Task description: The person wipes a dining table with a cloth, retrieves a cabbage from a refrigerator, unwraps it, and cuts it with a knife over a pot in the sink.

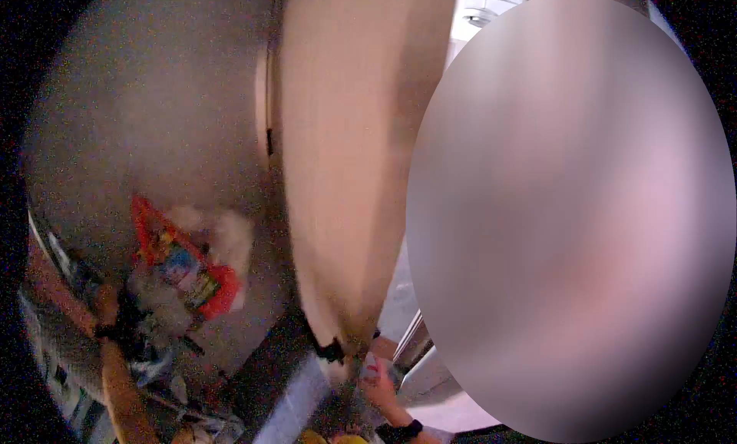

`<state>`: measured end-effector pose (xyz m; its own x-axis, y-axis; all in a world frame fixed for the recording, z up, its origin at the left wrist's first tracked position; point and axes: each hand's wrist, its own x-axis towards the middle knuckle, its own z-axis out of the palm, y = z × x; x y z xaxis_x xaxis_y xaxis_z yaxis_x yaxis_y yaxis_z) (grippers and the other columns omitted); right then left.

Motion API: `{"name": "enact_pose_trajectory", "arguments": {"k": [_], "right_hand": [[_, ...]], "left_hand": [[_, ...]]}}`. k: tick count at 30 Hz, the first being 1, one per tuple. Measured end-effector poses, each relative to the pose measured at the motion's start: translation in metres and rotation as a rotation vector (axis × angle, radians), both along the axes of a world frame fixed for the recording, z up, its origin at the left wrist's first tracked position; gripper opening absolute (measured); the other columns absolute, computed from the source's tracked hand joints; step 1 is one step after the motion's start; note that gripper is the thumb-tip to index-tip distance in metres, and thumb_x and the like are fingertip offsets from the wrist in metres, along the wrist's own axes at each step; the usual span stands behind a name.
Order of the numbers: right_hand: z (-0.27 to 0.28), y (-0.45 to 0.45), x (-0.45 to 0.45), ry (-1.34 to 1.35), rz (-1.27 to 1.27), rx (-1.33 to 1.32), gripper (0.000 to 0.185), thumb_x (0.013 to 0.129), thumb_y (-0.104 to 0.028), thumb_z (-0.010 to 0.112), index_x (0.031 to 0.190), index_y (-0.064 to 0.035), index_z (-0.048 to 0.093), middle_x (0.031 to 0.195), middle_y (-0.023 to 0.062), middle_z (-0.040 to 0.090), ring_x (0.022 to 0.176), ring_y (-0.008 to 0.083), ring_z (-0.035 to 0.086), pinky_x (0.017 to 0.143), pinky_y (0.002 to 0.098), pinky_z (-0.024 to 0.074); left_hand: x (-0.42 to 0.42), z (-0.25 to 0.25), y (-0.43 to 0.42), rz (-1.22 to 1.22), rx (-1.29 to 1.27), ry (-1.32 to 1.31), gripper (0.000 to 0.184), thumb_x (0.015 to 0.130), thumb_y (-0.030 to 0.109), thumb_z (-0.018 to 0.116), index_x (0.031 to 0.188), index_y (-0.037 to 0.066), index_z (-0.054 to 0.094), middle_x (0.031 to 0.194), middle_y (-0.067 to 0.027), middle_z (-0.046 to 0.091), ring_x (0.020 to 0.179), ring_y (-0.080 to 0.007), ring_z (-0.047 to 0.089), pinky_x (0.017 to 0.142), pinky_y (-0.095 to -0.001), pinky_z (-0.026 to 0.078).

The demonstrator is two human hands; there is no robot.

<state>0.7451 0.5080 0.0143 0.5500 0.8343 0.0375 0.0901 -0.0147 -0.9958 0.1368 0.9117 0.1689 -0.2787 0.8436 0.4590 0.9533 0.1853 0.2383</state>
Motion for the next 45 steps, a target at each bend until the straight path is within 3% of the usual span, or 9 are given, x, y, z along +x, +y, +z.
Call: {"name": "enact_pose_trajectory", "arguments": {"k": [8, 15, 21, 24, 28, 30, 33, 36, 45], "right_hand": [[0.021, 0.040, 0.039, -0.551, 0.397, -0.325, 0.046, 0.078, -0.023, 0.071, 0.119, -0.0114, 0.053, 0.084, 0.0087, 0.062, 0.073, 0.0153, 0.061, 0.069, 0.0304, 0.0499], [-0.005, 0.054, 0.063, -0.830, 0.655, -0.009, 0.037, 0.077, -0.040, 0.067, 0.091, -0.0067, 0.066, 0.081, 0.0131, 0.064, 0.073, 0.0298, 0.063, 0.064, 0.0358, 0.0503], [0.021, 0.056, 0.047, -0.590, 0.773, -0.090, 0.033, 0.077, -0.034, 0.070, 0.078, -0.0014, 0.064, 0.072, 0.0126, 0.065, 0.067, 0.0309, 0.063, 0.061, 0.0374, 0.0498], [0.034, 0.055, 0.034, -0.505, 0.825, -0.045, 0.031, 0.077, -0.031, 0.071, 0.076, -0.0004, 0.064, 0.069, 0.0120, 0.066, 0.065, 0.0258, 0.065, 0.060, 0.0369, 0.0497], [0.016, 0.080, 0.028, -0.343, 1.012, -0.172, 0.029, 0.078, -0.030, 0.072, 0.082, -0.0016, 0.066, 0.078, 0.0116, 0.068, 0.079, 0.0200, 0.066, 0.069, 0.0340, 0.0504], [-0.024, 0.102, 0.031, -0.142, 1.026, -0.037, 0.030, 0.078, -0.030, 0.072, 0.086, -0.0019, 0.067, 0.084, 0.0119, 0.069, 0.087, 0.0198, 0.065, 0.075, 0.0330, 0.0502], [0.054, 0.102, -0.001, 0.493, 1.206, -0.166, 0.022, 0.094, -0.024, 0.051, 0.103, -0.0041, 0.057, 0.074, 0.0006, 0.047, 0.063, 0.0124, 0.039, 0.059, 0.0281, 0.0375], [0.121, 0.077, -0.064, 0.609, 0.797, -0.254, 0.033, 0.096, -0.035, 0.046, 0.095, -0.0041, 0.056, 0.075, 0.0040, 0.050, 0.063, 0.0165, 0.041, 0.064, 0.0336, 0.0389], [0.062, 0.118, -0.120, 0.029, 0.688, -0.261, 0.046, 0.097, -0.041, 0.041, 0.108, 0.0014, 0.053, 0.092, 0.0083, 0.055, 0.077, 0.0212, 0.047, 0.074, 0.0361, 0.0403]], "left_hand": [[-0.054, -0.052, 0.043, 0.126, -0.213, 0.303, 0.021, 0.088, 0.018, 0.054, 0.097, -0.001, 0.061, 0.098, -0.0139, 0.061, 0.092, -0.0284, 0.058, 0.075, -0.0359, 0.047], [-0.038, -0.039, 0.040, 0.093, -0.152, 0.385, 0.026, 0.089, 0.017, 0.054, 0.107, 0.000, 0.058, 0.108, -0.0162, 0.059, 0.099, -0.0302, 0.056, 0.081, -0.0369, 0.046], [0.178, 0.113, -0.114, -0.137, 0.066, -0.145, 0.037, 0.087, 0.012, 0.057, 0.122, 0.005, 0.053, 0.123, -0.0195, 0.055, 0.111, -0.0301, 0.054, 0.096, -0.0346, 0.043], [0.274, 0.138, -0.217, -0.344, 0.018, -0.426, 0.036, 0.081, 0.019, 0.067, 0.111, 0.001, 0.059, 0.106, -0.0154, 0.064, 0.098, -0.0243, 0.061, 0.083, -0.0341, 0.048], [0.297, 0.065, -0.290, -0.645, 0.139, -0.231, 0.039, 0.075, 0.027, 0.069, 0.105, 0.003, 0.063, 0.098, -0.0180, 0.063, 0.090, -0.0351, 0.060, 0.078, -0.0410, 0.049], [0.302, 0.041, -0.328, -0.576, -0.130, -0.335, 0.043, 0.076, 0.031, 0.069, 0.108, 0.004, 0.061, 0.101, -0.0182, 0.063, 0.091, -0.0353, 0.060, 0.079, -0.0417, 0.049], [0.289, -0.002, -0.397, -0.329, -0.299, -0.447, 0.044, 0.080, 0.035, 0.066, 0.111, 0.005, 0.060, 0.102, -0.0177, 0.063, 0.092, -0.0354, 0.060, 0.079, -0.0423, 0.050], [0.258, -0.039, -0.477, -0.119, -0.373, -0.530, 0.042, 0.083, 0.037, 0.062, 0.113, 0.007, 0.060, 0.102, -0.0172, 0.064, 0.093, -0.0350, 0.061, 0.080, -0.0428, 0.050], [0.192, -0.096, -0.709, 0.480, -0.186, -0.798, 0.043, 0.083, 0.039, 0.061, 0.110, 0.006, 0.061, 0.104, -0.0174, 0.064, 0.095, -0.0356, 0.061, 0.082, -0.0426, 0.049]]}}
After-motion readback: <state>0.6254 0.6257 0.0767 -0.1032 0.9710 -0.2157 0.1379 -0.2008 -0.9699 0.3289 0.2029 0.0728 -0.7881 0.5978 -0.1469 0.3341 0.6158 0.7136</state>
